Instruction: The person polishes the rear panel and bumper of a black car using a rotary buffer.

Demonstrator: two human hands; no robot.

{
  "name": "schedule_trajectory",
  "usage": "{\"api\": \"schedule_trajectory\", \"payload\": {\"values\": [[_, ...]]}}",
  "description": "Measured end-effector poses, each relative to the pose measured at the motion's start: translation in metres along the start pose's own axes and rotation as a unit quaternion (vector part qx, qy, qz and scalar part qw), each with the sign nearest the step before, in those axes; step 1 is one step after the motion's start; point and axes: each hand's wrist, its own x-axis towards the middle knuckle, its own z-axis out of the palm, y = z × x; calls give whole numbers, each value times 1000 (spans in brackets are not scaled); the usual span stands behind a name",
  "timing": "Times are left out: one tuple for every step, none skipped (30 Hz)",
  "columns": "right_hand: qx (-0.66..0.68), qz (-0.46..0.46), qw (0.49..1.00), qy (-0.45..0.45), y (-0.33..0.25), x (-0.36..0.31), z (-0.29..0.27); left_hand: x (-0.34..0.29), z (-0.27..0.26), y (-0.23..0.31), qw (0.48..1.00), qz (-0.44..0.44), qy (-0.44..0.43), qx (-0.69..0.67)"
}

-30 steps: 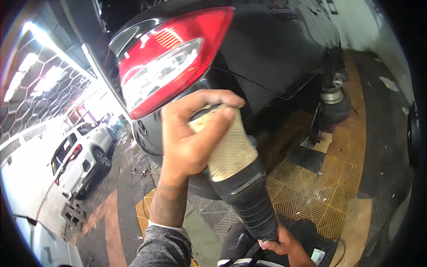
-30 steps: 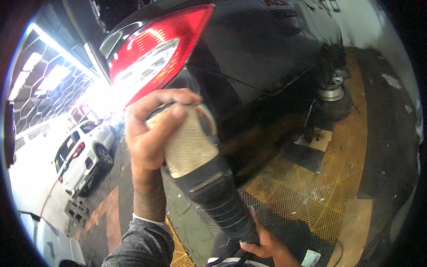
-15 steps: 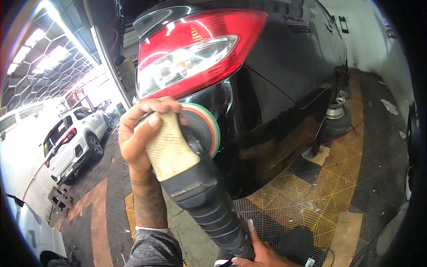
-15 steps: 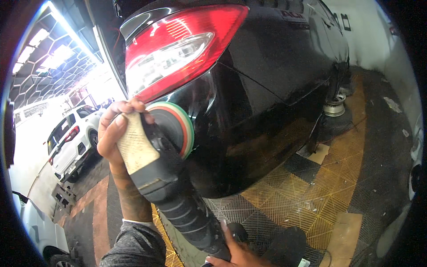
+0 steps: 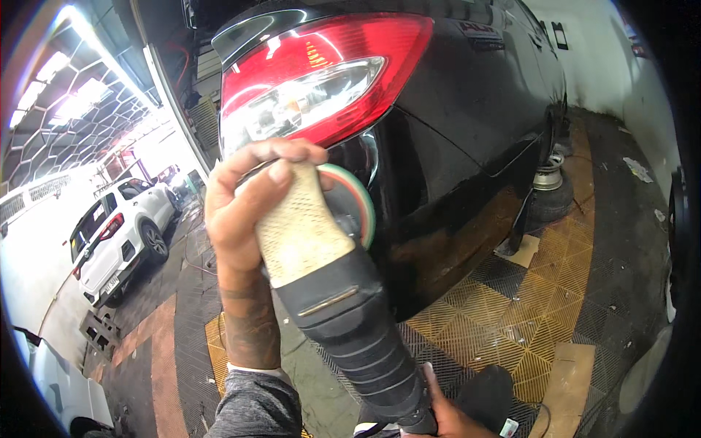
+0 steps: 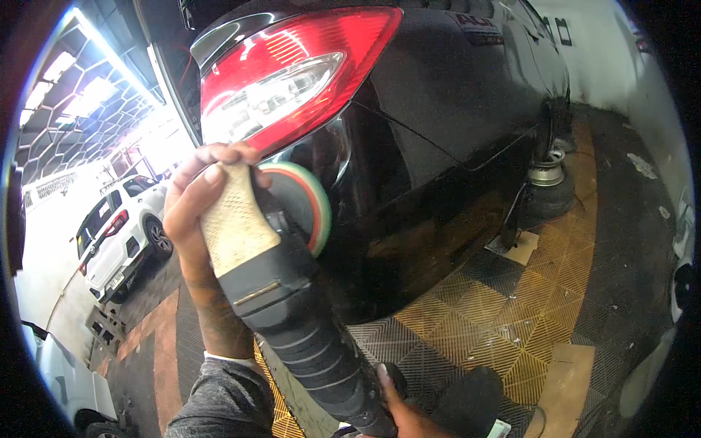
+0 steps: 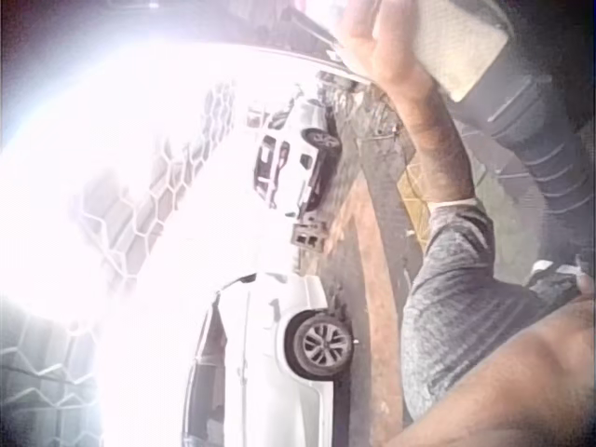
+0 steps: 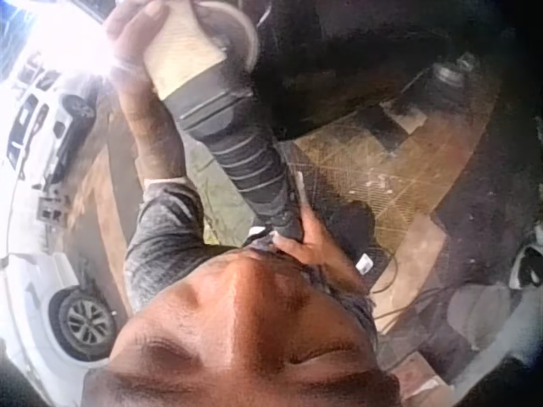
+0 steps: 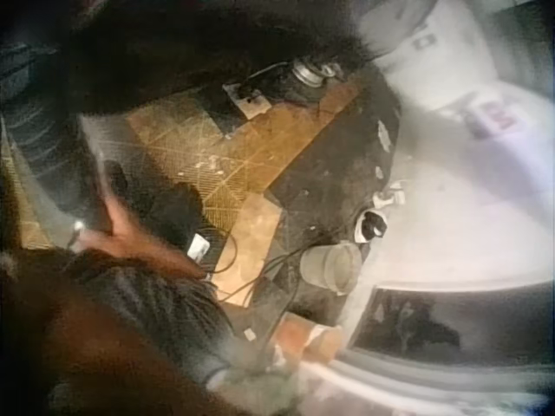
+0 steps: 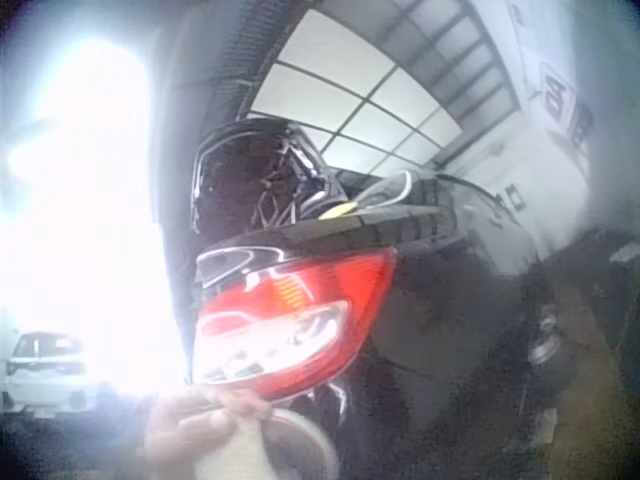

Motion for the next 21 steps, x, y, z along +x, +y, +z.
{"api": "schedule_trajectory", "payload": {"values": [[10, 0, 1000, -5, 3, -1, -1, 3, 2, -1, 1000, 0, -7, -2], [10, -1, 1000, -7, 5, -2, 1, 3, -1, 1, 1000, 1, -6, 0], [-4, -14, 1000, -6, 0, 3, 2, 2, -7, 1, 1000, -1, 0, -10], [-18, -28, 999, -6, -6, 8, 3, 1, -14, 1, 1000, -3, 7, -21], [-26, -27, 999, -1, -15, 13, 2, 0, -22, -6, 999, 13, 10, -35], [-24, -17, 999, -23, -27, 19, 6, -6, -35, 2, 999, 15, 12, -41], [-23, -6, 999, -45, -37, 26, 9, -9, -51, 3, 997, 32, 25, -58], [-32, -2, 999, -42, -45, 33, 9, -10, -64, -6, 994, 48, 36, -90], [3, -19, 998, -57, -51, 40, 12, -15, -74, 0, 993, 43, 55, -91], [37, -36, 996, -71, -55, 45, 14, -18, -86, 4, 993, 40, 74, -80], [16, -58, 994, -89, -57, 50, 14, -20, -97, 9, 993, 30, 78, -80], [14, -57, 994, -96, -62, 52, 15, -20, -104, 12, 993, 20, 81, -79], [30, -54, 992, -111, -68, 54, 18, -19, -109, 14, 993, 25, 86, -77], [45, -50, 990, -123, -73, 55, 17, -16, -110, 12, 992, 17, 77, -98], [54, -45, 989, -132, -77, 56, 15, -14, -110, 12, 991, 9, 67, -118], [52, -44, 988, -136, -75, 53, 12, -13, -106, 11, 991, 12, 70, -117], [38, -59, 991, -116, -70, 50, 10, -9, -99, 9, 991, 15, 69, -110], [24, -75, 992, -96, -66, 45, 8, -6, -92, 7, 992, 17, 69, -102], [45, -81, 992, -87, -63, 40, 6, -3, -84, 6, 995, 14, 75, -67], [63, -51, 993, -81, -65, 33, 4, -1, -70, 8, 996, 15, 60, -60], [76, -45, 993, -72, -66, 29, 4, 2, -67, 5, 996, 14, 47, -75]]}}
